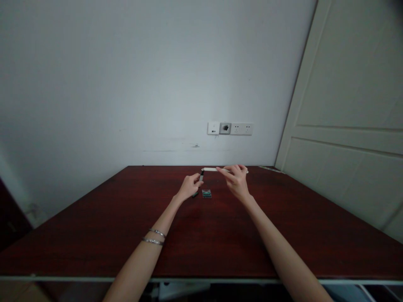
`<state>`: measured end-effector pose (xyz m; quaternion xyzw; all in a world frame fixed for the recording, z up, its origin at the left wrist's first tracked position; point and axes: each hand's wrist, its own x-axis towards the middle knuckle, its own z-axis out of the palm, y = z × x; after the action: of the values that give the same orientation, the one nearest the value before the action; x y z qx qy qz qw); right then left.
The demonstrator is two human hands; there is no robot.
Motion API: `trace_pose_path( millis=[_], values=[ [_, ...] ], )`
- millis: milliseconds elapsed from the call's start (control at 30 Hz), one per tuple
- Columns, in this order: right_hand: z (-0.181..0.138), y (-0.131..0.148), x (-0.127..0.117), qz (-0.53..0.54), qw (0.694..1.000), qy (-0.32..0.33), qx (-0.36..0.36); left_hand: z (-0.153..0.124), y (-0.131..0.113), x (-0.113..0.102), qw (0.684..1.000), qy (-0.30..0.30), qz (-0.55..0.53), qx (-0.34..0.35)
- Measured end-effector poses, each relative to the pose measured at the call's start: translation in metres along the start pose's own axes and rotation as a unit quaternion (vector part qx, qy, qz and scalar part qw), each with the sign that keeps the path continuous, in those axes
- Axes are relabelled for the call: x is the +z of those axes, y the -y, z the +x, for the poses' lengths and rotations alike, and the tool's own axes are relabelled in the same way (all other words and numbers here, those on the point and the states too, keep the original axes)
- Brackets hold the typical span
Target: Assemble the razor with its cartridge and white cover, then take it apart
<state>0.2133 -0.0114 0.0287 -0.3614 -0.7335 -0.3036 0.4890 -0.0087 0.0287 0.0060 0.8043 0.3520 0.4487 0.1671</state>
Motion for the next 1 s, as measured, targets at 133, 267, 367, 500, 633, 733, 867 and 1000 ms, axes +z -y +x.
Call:
trace_pose_path(
  millis=[133,267,367,500,633,733,867,1000],
  values=[
    [-0.003,-0.008,-0.004,-0.01,1.0,-0.002,-0.003,-0.001,0.003,-0.002,1.0,-0.013,0.003,-0.008],
    [0.0,0.002,0.003,0.005,0.999,-0.027,0.022,0.0,0.0,0.002,1.0,-0.012,0.014,-0.018],
    [0.002,0.006,0.007,0.015,1.0,-0.007,0.007,0.001,-0.002,0.004,1.0,-0.005,0.013,-0.009],
    [0.0,-0.004,0.005,0.015,1.0,-0.007,-0.002,0.002,0.001,0.001,1.0,-0.016,0.009,-0.007],
    [-0.001,-0.008,0.001,0.011,1.0,-0.022,-0.002,-0.001,0.002,-0.001,1.0,-0.013,0.021,-0.005],
    [0.002,0.002,0.004,0.015,0.999,-0.027,0.007,-0.002,-0.003,-0.001,0.999,-0.003,0.042,0.0],
    [0.004,0.007,0.004,0.018,1.0,0.005,-0.022,-0.003,-0.008,-0.001,0.999,-0.001,0.047,0.008],
    [0.002,-0.007,-0.005,0.007,0.999,0.016,-0.031,-0.002,-0.004,0.0,0.999,-0.009,0.042,0.008]
  ],
)
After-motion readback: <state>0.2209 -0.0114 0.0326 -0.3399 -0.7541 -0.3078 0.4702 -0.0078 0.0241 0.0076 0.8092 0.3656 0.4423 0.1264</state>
